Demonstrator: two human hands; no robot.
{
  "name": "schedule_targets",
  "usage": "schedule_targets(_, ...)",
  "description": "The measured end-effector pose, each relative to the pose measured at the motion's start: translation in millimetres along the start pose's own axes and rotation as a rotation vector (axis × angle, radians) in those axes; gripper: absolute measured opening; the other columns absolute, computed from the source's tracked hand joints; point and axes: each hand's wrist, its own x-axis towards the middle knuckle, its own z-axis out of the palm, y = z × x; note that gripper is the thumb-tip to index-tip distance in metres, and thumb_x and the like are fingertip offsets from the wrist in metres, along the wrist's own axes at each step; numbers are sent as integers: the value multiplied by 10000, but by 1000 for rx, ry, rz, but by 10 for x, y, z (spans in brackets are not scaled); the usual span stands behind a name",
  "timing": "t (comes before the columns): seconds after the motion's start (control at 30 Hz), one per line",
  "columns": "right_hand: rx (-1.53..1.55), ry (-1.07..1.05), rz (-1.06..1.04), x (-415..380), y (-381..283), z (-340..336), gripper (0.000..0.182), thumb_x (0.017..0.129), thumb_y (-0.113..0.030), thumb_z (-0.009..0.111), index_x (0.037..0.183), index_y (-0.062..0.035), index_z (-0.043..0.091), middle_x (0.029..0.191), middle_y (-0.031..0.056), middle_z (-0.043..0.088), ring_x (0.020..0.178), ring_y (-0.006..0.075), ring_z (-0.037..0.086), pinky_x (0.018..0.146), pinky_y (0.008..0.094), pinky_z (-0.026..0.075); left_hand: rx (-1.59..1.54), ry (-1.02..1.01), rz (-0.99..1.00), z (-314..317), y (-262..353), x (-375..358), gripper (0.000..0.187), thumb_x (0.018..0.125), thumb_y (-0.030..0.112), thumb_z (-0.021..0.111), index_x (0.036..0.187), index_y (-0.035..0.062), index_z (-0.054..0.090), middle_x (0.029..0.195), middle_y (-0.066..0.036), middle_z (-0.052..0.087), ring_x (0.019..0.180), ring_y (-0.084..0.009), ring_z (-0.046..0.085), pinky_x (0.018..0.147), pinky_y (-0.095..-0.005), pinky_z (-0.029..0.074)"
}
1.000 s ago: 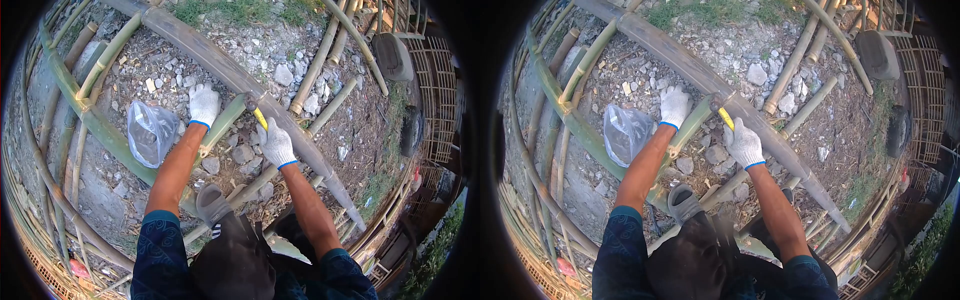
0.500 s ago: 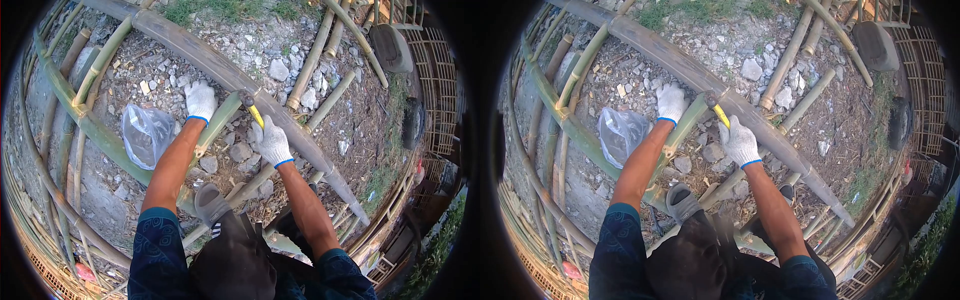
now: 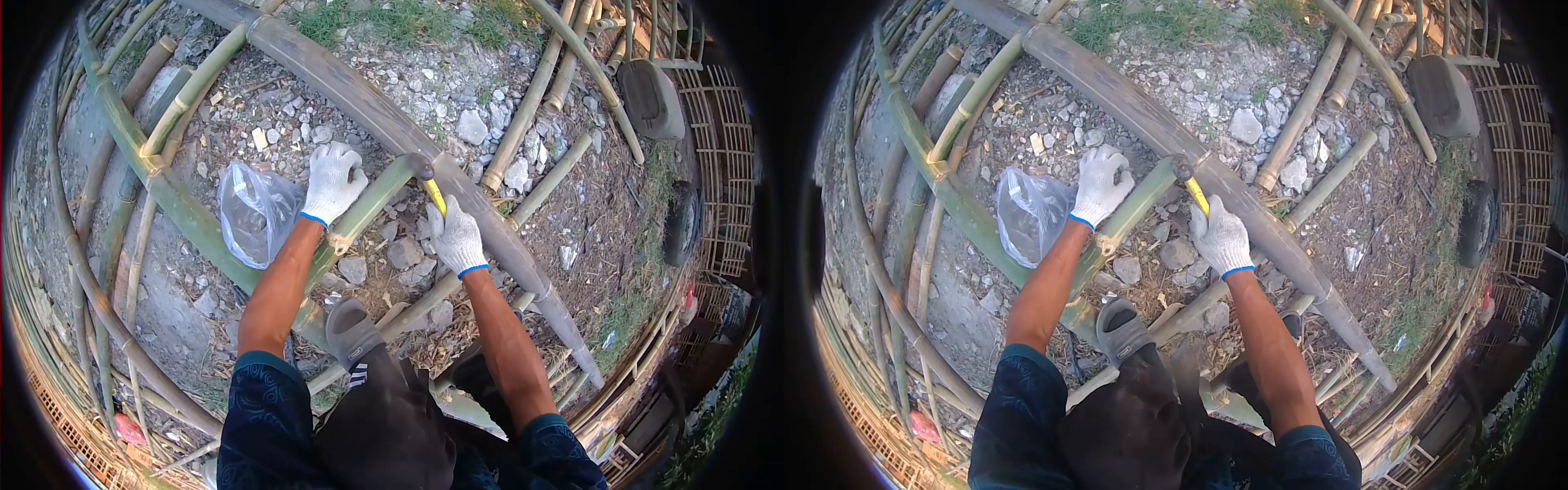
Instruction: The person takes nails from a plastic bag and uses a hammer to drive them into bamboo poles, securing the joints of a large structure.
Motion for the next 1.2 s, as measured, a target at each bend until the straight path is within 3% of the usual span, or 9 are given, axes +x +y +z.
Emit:
schedule_targets(0.1,23,30,-44,-2,34,30,361,1066,-367,593,1171,-25,541,828,321,688,817,529,685,708,610,523,-244,117,-195,-356,73,-272,153,820,66,695,960,44,639,1034,-153,636,1036,-407,592,917,-471,499)
schedule_targets(0.17,37,10,-8,0,-20,-12,373,1071,-371,588,1190,-19,553,823,333,683,827,537,682,703,609,515,-337,201,-211,-787,192,-522,117,882,47,677,986,32,624,1043,-147,631,1015,-353,625,937,-429,499)
schedule_targets(0.23,30,-63,68,17,-72,-66,587,1068,-390,591,1372,112,562,961,388,696,933,547,697,797,589,551,-377,277,-460,-1163,253,-820,81,926,35,660,994,22,619,1024,-124,620,1002,-276,636,948,-377,493)
schedule_targets(0.27,10,-28,42,20,-8,-3,537,1072,-392,582,1337,75,568,931,368,701,912,545,695,778,596,543,-467,437,-567,-1301,318,-911,78,927,30,659,986,15,611,986,-91,604,980,-226,629,920,-358,500)
schedule_targets(0.37,-2,21,20,9,135,127,510,1076,-405,571,1318,44,578,939,356,708,921,547,691,784,603,538,-69,227,-766,-1551,-104,-1172,169,942,111,649,1071,1,655,1070,-178,681,996,-332,680,908,-426,538)
schedule_targets(0.63,43,-34,52,63,38,34,457,1068,-408,576,1246,12,606,1011,363,701,992,560,670,824,612,520,242,-309,-703,-1106,-117,-1046,333,950,294,623,1084,14,742,1040,-263,734,930,-448,737,847,-552,585)
schedule_targets(0.97,26,6,20,69,4,2,459,1067,-415,579,1206,19,628,1015,365,698,1022,557,664,842,598,512,120,-322,-533,-674,203,-1126,231,962,133,572,1166,83,665,1103,-224,702,982,-424,723,871,-540,576)
schedule_targets(1.1,44,-4,19,66,26,-5,465,1067,-418,579,1205,24,626,1018,366,697,1017,559,665,839,596,514,127,52,-674,-695,-98,-1147,260,988,149,548,1185,48,683,1064,-243,705,1010,-443,702,895,-562,551)
schedule_targets(1.2,17,-43,72,74,-21,-36,472,1066,-424,580,1201,27,623,1020,369,696,1021,560,664,840,595,516,165,68,-755,-659,-450,-950,262,979,214,574,1122,33,697,1079,-250,732,1030,-453,700,902,-556,551)
